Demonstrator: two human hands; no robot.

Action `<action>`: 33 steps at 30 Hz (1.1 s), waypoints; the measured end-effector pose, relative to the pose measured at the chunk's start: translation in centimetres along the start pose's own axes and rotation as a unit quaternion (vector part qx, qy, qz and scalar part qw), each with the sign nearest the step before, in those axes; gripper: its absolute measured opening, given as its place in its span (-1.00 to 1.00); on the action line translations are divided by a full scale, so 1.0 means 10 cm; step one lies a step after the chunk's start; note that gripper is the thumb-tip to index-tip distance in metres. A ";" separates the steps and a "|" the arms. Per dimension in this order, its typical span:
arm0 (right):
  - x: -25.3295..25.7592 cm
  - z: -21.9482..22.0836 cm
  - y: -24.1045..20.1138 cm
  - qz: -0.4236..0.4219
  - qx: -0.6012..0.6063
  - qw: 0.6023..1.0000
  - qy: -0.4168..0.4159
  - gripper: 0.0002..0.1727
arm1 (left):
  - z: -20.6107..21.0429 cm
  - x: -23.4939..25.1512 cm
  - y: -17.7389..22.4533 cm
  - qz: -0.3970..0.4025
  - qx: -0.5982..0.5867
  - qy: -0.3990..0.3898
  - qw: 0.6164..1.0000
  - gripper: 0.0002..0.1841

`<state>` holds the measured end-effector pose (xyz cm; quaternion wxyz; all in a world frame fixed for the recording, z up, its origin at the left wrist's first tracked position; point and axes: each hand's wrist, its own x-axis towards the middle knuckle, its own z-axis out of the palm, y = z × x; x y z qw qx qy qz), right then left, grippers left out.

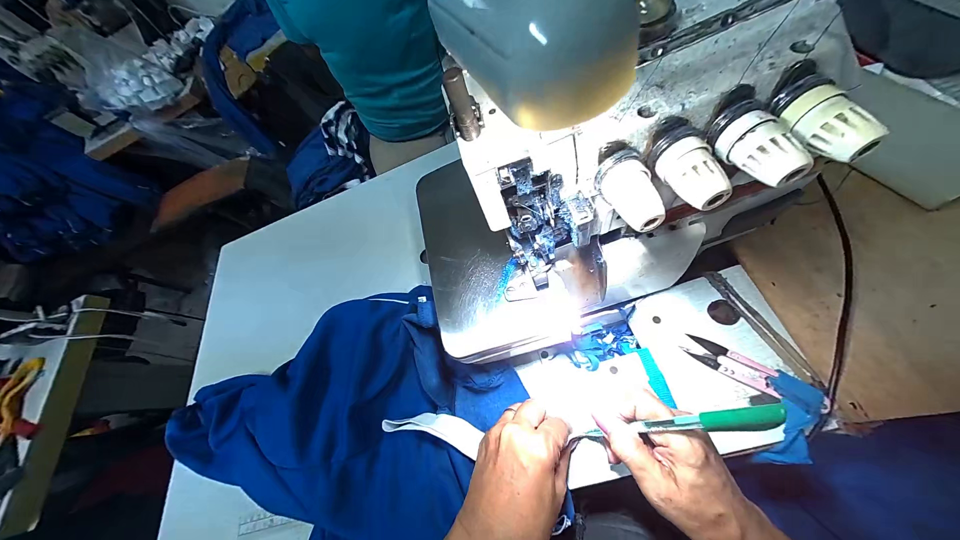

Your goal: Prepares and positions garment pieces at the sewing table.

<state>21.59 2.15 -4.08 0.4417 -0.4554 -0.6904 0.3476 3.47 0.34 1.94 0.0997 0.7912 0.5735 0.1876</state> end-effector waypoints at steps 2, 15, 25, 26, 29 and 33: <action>0.00 0.01 -0.01 -0.008 -0.035 0.999 0.001 -0.63 | 0.01 0.00 0.02 0.005 0.013 0.003 1.000 -0.87; -0.04 -0.02 0.01 -0.072 -0.057 0.995 0.034 -0.70 | 0.03 -0.05 0.16 0.017 0.043 0.014 0.999 -0.90; -0.03 -0.03 0.03 -0.040 0.016 0.999 0.002 -0.69 | 0.03 -0.06 0.20 0.012 0.055 0.022 0.998 -0.89; -0.03 -0.03 0.03 -0.042 -0.002 0.999 0.001 -0.69 | 0.03 -0.07 0.20 0.012 0.057 0.022 0.998 -0.88; -0.02 -0.03 0.01 -0.068 -0.048 0.997 -0.011 -0.67 | 0.04 -0.07 0.20 0.017 0.057 0.019 0.998 -0.88; -0.01 -0.04 0.02 -0.102 -0.052 0.993 -0.002 -0.68 | 0.05 -0.07 0.22 0.015 0.054 0.018 0.998 -0.88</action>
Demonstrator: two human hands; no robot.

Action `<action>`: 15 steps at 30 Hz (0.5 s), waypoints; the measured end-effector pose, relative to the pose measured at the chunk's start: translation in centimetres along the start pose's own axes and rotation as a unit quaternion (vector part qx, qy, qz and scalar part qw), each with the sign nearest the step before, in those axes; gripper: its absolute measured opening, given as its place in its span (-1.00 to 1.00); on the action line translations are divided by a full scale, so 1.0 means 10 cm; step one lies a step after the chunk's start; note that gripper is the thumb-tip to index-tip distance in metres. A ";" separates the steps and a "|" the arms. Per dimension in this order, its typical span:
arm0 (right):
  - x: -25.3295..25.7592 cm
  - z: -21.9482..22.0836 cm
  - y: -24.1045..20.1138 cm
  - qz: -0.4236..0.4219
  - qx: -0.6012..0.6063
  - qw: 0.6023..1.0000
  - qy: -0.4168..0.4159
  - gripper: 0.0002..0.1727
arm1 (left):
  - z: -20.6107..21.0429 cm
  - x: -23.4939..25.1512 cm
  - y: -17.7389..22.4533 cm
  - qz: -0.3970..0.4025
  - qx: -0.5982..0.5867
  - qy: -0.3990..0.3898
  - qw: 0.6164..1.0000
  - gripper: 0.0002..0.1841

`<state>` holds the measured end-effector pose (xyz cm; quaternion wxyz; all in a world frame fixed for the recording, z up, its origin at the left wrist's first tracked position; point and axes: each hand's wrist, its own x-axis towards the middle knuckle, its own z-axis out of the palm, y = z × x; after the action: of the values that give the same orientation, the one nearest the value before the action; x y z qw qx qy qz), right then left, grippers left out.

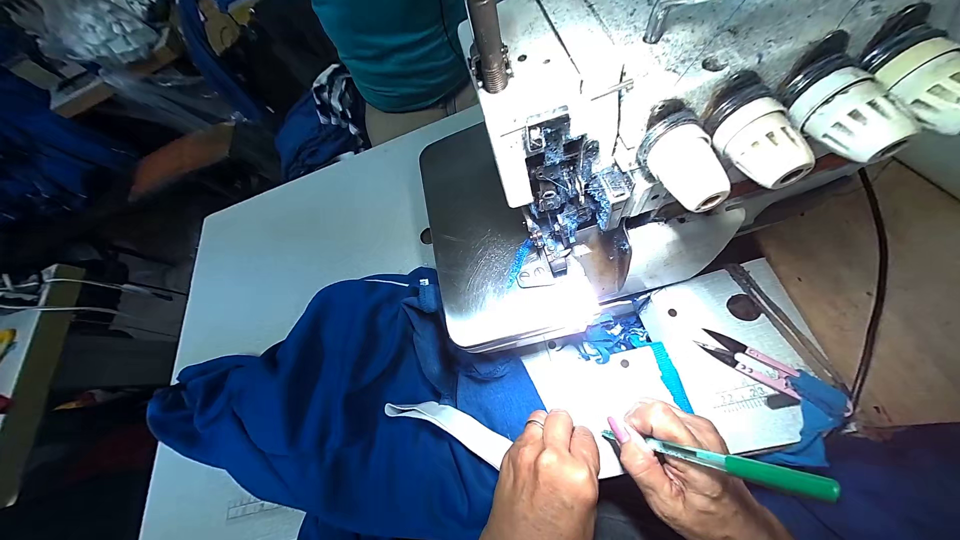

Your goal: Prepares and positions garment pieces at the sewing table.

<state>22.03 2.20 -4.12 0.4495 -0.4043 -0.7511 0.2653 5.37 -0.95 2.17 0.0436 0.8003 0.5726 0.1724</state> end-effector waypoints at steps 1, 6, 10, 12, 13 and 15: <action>0.00 0.00 0.00 0.002 0.004 1.000 0.009 -0.70 | 0.00 0.00 0.00 -0.001 0.000 0.001 1.000 -0.88; -0.03 -0.03 0.01 0.044 0.070 0.996 0.014 -0.70 | 0.00 -0.01 0.01 -0.003 -0.007 0.010 1.000 -0.89; -0.03 -0.01 0.00 0.049 0.052 0.997 0.001 -0.67 | 0.01 -0.01 0.02 -0.007 -0.003 0.010 1.000 -0.89; -0.02 0.00 0.00 0.039 0.025 0.999 -0.008 -0.65 | 0.01 -0.02 0.02 -0.008 -0.002 0.011 1.000 -0.90; -0.02 0.00 0.00 0.028 0.014 0.999 -0.011 -0.65 | 0.02 -0.02 0.02 -0.009 -0.003 0.013 1.000 -0.90; -0.01 -0.01 0.01 0.007 0.004 1.000 0.001 -0.67 | 0.02 -0.02 0.01 -0.009 -0.010 0.013 1.000 -0.91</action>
<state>22.14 2.16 -4.16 0.4500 -0.4081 -0.7469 0.2705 5.48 -1.16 1.96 0.0457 0.7927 0.5782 0.1878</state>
